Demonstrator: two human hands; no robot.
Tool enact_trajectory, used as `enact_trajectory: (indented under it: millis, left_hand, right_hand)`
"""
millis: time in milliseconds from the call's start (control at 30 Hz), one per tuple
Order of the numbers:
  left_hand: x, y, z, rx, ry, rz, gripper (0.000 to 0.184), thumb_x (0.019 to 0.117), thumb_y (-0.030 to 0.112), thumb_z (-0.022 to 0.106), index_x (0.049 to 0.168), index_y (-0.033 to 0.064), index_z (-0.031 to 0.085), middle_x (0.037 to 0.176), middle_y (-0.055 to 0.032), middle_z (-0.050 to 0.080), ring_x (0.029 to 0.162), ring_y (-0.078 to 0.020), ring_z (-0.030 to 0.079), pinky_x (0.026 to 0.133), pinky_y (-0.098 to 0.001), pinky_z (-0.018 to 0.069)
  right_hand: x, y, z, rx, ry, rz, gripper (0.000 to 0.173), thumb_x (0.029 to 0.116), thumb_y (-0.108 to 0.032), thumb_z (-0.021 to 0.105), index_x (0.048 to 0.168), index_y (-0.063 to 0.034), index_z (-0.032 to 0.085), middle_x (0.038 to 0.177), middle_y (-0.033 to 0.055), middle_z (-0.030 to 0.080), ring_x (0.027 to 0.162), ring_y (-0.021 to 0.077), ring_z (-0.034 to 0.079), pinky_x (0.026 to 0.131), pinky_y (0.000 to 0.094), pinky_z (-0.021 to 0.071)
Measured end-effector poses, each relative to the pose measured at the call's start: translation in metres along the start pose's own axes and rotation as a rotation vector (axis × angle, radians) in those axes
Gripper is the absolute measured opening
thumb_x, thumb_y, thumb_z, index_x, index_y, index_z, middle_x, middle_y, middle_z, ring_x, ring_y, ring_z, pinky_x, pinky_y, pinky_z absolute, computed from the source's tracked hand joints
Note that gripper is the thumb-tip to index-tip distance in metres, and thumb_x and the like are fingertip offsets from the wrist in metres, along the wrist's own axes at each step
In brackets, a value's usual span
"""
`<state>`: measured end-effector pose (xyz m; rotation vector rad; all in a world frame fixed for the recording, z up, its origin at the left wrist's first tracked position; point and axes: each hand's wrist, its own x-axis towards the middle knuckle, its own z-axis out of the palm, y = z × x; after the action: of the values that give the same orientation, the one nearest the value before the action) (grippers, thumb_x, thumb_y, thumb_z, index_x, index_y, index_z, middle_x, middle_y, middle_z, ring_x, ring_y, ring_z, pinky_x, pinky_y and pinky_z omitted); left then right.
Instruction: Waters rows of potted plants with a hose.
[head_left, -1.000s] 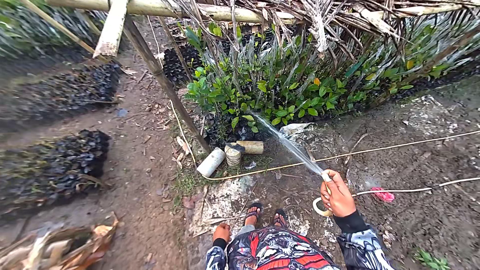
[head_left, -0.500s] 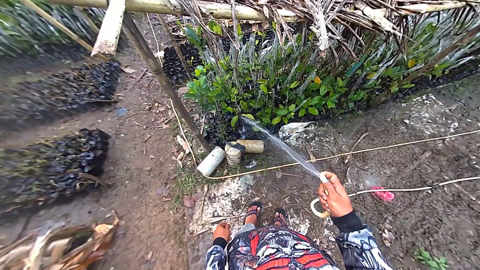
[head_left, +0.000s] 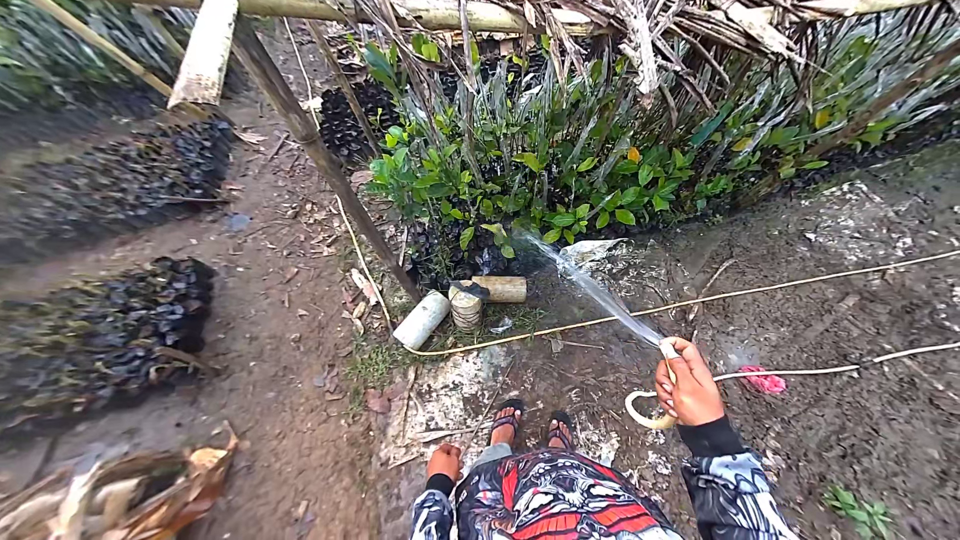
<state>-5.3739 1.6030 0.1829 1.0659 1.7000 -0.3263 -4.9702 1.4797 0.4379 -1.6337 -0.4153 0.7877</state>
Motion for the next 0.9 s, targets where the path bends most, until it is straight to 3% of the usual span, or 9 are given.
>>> enact_trajectory:
  millis: [367, 633, 900]
  left_hand:
    - [0.006, -0.001, -0.006, 0.014, -0.011, 0.006, 0.035, 0.1103, 0.025, 0.045, 0.128, 0.0018, 0.064, 0.104, -0.0174, 0.075, 0.087, -0.0285, 0.075, 0.083, -0.0467, 0.0598]
    - [0.009, 0.002, -0.018, 0.033, -0.036, -0.005, 0.036, 0.1105, 0.027, 0.044, 0.128, 0.0028, 0.064, 0.105, -0.0177, 0.075, 0.087, -0.0293, 0.074, 0.080, -0.0469, 0.0595]
    - [0.027, 0.003, -0.035, 0.061, -0.063, -0.002, 0.036, 0.1106, 0.028, 0.044, 0.129, 0.0035, 0.064, 0.103, -0.0164, 0.075, 0.085, -0.0279, 0.074, 0.079, -0.0460, 0.0591]
  right_hand:
    - [-0.002, 0.015, 0.016, -0.040, -0.012, 0.097, 0.024, 0.1118, -0.018, 0.029, 0.126, -0.0119, 0.047, 0.057, -0.0056, 0.039, 0.036, 0.0055, 0.033, 0.033, 0.0220, 0.0324]
    - [-0.003, 0.010, 0.020, -0.016, 0.077, 0.069, 0.023, 0.1125, -0.019, 0.027, 0.123, -0.0125, 0.046, 0.057, -0.0065, 0.038, 0.036, 0.0044, 0.033, 0.032, 0.0213, 0.0318]
    - [-0.017, 0.013, 0.052, -0.070, 0.050, 0.043, 0.025, 0.1100, -0.018, 0.029, 0.127, -0.0113, 0.046, 0.058, -0.0062, 0.039, 0.037, 0.0056, 0.034, 0.034, 0.0224, 0.0335]
